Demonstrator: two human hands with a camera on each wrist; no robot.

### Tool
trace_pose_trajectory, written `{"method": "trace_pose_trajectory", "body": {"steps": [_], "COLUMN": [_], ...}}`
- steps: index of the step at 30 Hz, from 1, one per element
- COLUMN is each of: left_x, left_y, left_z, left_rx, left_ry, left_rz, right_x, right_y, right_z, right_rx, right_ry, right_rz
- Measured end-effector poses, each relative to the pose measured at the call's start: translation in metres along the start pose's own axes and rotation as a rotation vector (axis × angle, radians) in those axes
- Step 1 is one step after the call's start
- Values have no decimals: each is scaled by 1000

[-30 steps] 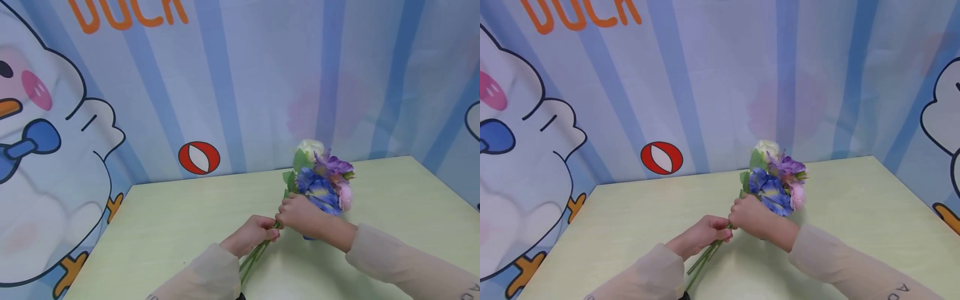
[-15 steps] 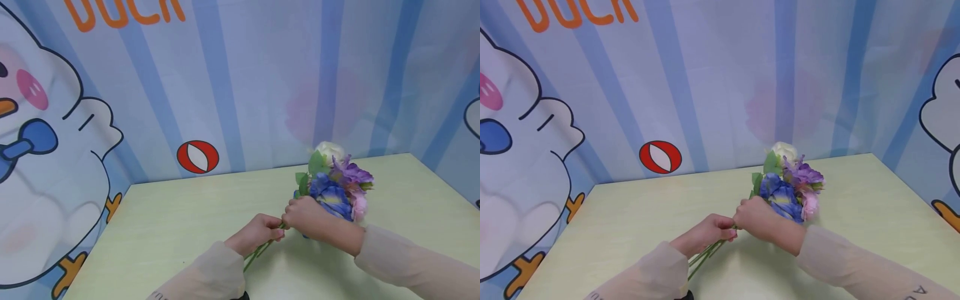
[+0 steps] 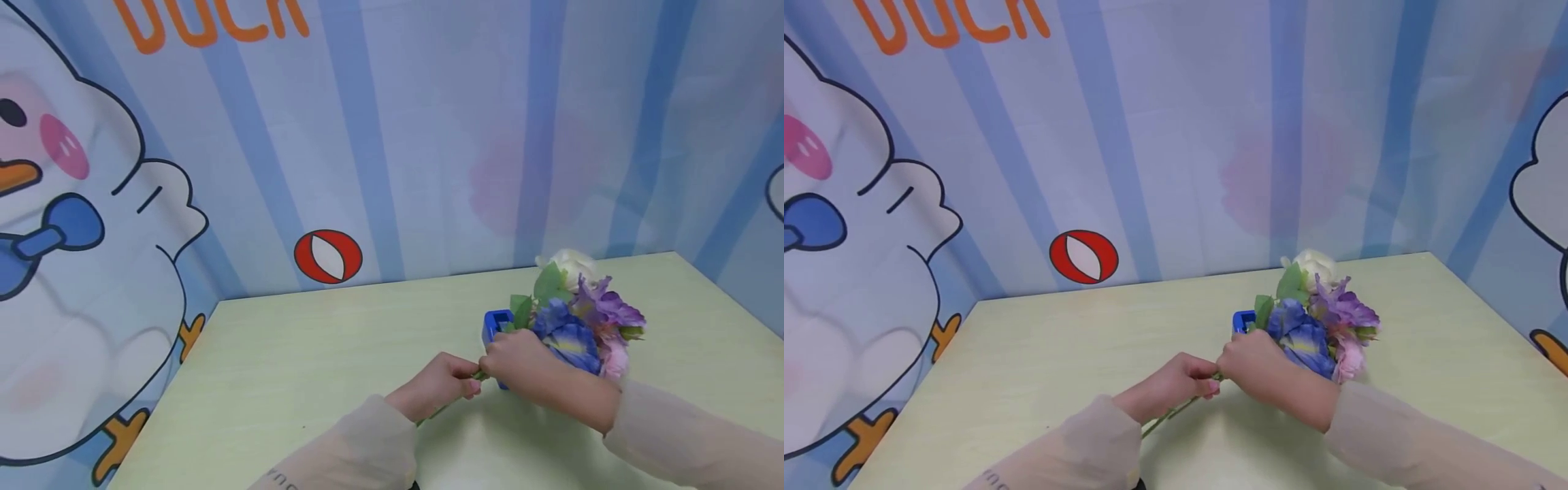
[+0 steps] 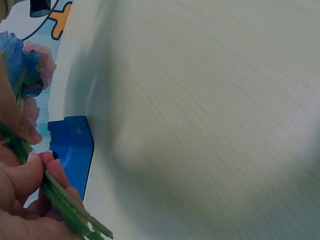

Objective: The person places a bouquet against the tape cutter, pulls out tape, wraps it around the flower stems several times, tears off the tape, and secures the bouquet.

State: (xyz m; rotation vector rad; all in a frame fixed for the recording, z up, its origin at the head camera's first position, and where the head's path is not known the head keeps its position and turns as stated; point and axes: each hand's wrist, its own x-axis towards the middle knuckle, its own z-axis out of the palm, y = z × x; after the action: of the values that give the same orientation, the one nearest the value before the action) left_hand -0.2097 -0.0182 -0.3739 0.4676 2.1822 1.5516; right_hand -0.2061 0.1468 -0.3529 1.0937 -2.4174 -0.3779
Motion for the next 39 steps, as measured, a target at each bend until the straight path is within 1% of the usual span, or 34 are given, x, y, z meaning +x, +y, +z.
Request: {"method": "trace_pose_trajectory", "body": {"steps": [4,8,11,15,18,21,27,35,39], "left_x": [1,1,2,4,5,6,8,8,8], "left_y": [-4,-6,-7,-13,-17,-17,-18,-21,-26], "left_z": [2,5,7,11,17,21,26,32,35], "left_rx": [5,23,41,54,70,106,190,207,250], "left_ry": [-38,-59,-75,-90,-80,-63,-55,-41,-44], "left_rz": [35,46,54,71,83,86,82,113,112], "right_x": [-6,-11,-14,-20,-25,-28,-31,-38,-43], "right_y": [-1,-4,-6,-9,-10,-11,-12,-13,-13], "right_z": [2,3,4,8,14,16,17,24,29], "right_rx": [45,76,78,76,87,95,117,127,127], "right_ry": [-17,-27,-33,-35,-30,-39,-87,-94,-95], "right_rz": [27,43,54,69,89,111,139,153,152]}}
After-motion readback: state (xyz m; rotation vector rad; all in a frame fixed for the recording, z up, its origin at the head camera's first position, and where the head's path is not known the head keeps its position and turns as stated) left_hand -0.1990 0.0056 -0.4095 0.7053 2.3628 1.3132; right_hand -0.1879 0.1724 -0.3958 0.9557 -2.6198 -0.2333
